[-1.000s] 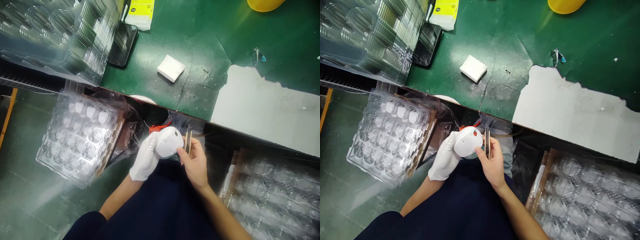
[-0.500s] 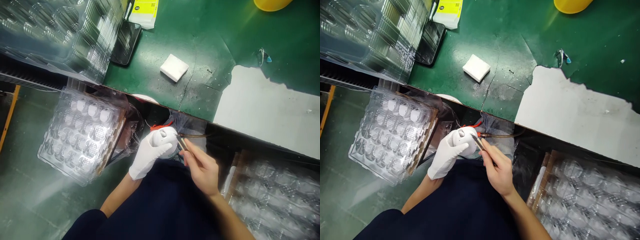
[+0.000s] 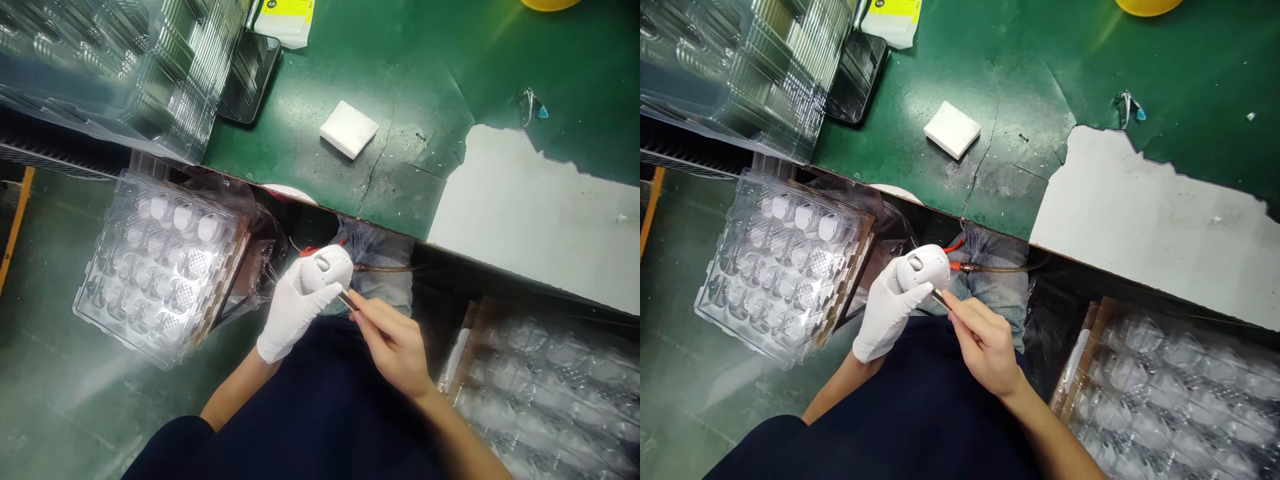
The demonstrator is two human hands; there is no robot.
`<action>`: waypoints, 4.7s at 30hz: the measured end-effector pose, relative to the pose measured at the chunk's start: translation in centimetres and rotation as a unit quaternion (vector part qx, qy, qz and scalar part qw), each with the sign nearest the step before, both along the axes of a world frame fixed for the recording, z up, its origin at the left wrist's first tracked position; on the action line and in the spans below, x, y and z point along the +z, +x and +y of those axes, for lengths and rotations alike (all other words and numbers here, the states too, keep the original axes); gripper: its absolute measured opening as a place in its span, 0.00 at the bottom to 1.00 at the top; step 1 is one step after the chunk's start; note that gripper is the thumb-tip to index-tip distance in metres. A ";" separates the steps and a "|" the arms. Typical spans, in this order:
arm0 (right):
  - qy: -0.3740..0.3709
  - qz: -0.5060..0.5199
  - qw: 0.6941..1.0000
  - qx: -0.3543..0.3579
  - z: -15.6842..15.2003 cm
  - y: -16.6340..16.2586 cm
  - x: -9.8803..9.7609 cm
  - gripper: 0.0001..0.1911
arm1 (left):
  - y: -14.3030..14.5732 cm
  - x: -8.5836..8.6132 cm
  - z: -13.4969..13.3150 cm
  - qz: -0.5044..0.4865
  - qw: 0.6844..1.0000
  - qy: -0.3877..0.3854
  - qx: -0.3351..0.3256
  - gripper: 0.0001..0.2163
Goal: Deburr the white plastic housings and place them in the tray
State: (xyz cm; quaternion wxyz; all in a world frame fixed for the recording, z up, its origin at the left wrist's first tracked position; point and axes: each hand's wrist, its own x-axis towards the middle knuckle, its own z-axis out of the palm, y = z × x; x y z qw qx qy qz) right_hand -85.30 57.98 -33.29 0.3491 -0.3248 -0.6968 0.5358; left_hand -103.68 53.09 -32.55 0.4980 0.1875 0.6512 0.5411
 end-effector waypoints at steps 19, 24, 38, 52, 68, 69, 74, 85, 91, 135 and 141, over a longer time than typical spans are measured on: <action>0.006 -0.020 1.000 0.019 -0.2 0.2 0.9 0.33 | 0.1 1.4 0.5 0.028 0.999 -0.012 -0.010 0.20; 0.011 -0.023 0.999 0.024 -0.2 0.4 0.7 0.31 | -0.1 1.5 0.3 0.044 0.999 -0.018 -0.025 0.19; 0.004 -0.042 0.999 0.025 0.0 0.9 0.6 0.27 | 0.1 1.5 0.4 0.005 1.000 -0.009 -0.030 0.17; -0.238 0.020 0.959 -0.150 -1.2 -0.8 -3.2 0.10 | 0.6 -0.1 0.6 -0.066 0.997 0.003 0.041 0.14; -0.520 0.113 0.846 -0.041 2.1 -0.6 -2.4 0.29 | -1.8 -2.9 0.1 0.283 0.874 0.175 -0.353 0.32; -0.525 0.110 0.844 -0.030 2.1 -0.7 -2.4 0.29 | -1.7 -2.9 0.4 0.302 0.850 0.192 -0.385 0.29; -0.485 0.112 0.865 -0.053 1.7 -0.8 -2.8 0.25 | -0.4 -3.4 0.0 0.238 0.894 0.174 -0.338 0.32; 0.041 -0.035 0.998 0.008 -0.8 0.3 -1.2 0.23 | 0.2 -4.5 -0.5 -0.192 0.970 0.115 -0.100 0.55; 0.080 -0.046 0.995 0.033 -0.8 0.4 -0.8 0.25 | 0.2 -4.6 -0.6 -0.188 0.962 0.165 -0.110 0.53; 0.109 -0.072 0.991 0.032 -0.8 0.4 -0.3 0.24 | 0.1 -2.8 -0.5 -0.175 0.967 0.164 -0.086 0.49; 0.120 -0.079 0.989 0.030 -0.8 0.5 -0.4 0.24 | 0.1 -2.8 -0.6 -0.131 0.975 0.164 -0.071 0.49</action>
